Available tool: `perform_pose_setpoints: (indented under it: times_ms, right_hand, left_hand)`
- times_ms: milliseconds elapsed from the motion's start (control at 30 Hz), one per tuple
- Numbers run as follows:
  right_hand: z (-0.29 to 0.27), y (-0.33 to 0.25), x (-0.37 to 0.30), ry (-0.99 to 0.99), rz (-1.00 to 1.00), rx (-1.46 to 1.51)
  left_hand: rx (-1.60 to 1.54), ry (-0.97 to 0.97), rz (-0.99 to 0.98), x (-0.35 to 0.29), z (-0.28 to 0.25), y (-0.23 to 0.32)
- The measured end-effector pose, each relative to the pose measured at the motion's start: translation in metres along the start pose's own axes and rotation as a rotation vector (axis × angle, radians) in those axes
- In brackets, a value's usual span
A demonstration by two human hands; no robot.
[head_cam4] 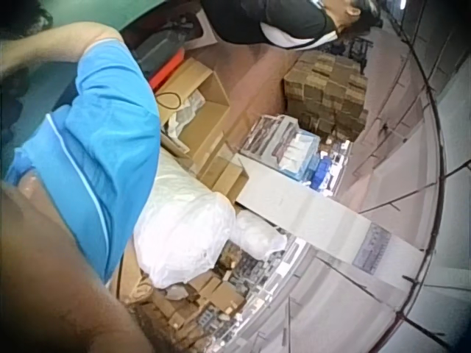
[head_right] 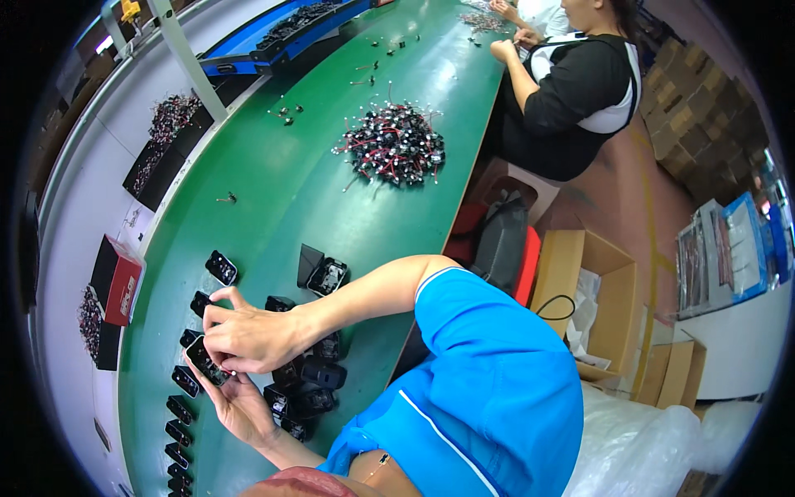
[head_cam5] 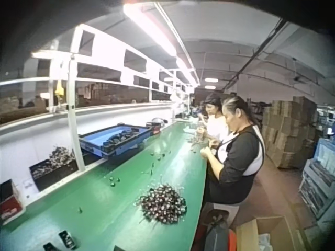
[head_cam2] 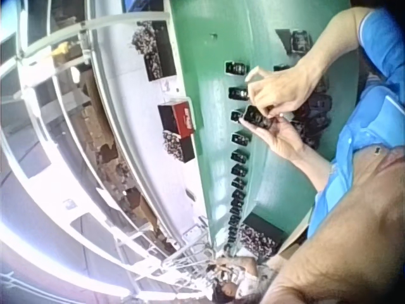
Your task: Assembling small electronic housing components by hand at a manual station on a production line.
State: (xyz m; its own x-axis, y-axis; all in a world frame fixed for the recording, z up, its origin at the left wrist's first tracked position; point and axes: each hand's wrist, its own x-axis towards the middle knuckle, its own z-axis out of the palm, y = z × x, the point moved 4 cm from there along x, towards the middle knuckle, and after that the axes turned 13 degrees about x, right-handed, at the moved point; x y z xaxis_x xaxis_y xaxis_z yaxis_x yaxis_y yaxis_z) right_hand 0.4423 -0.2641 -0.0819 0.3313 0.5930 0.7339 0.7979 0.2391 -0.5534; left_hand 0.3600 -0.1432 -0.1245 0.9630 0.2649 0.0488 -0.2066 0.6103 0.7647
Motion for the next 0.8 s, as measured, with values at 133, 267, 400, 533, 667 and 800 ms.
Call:
perform_pose_setpoints:
  times_ms: [133, 267, 400, 533, 667, 800]
  right_hand:
    - [0.004, -0.005, 0.002, 0.089, 0.002, 0.072]
    - [0.006, 0.0, 0.001, 0.034, 0.021, 0.166]
    - [0.01, 0.004, -0.003, 0.033, 0.015, 0.107]
    - [0.009, 0.005, -0.003, 0.013, -0.01, 0.033]
    - [0.009, 0.006, -0.004, -0.082, -0.05, 0.079]
    - [0.015, 0.01, -0.009, 0.058, -0.087, -0.159]
  left_hand:
    - [0.166, 0.0, 0.04, -0.004, 0.003, 0.001]
    - [0.135, -0.111, 0.041, -0.007, -0.002, 0.001]
    - [0.194, -0.099, 0.035, -0.01, -0.009, 0.0]
    - [0.24, -0.015, 0.025, -0.011, -0.009, -0.001]
    - [0.181, 0.078, 0.003, -0.013, 0.0, 0.0]
    - [0.607, 0.15, 0.139, -0.014, 0.014, 0.001]
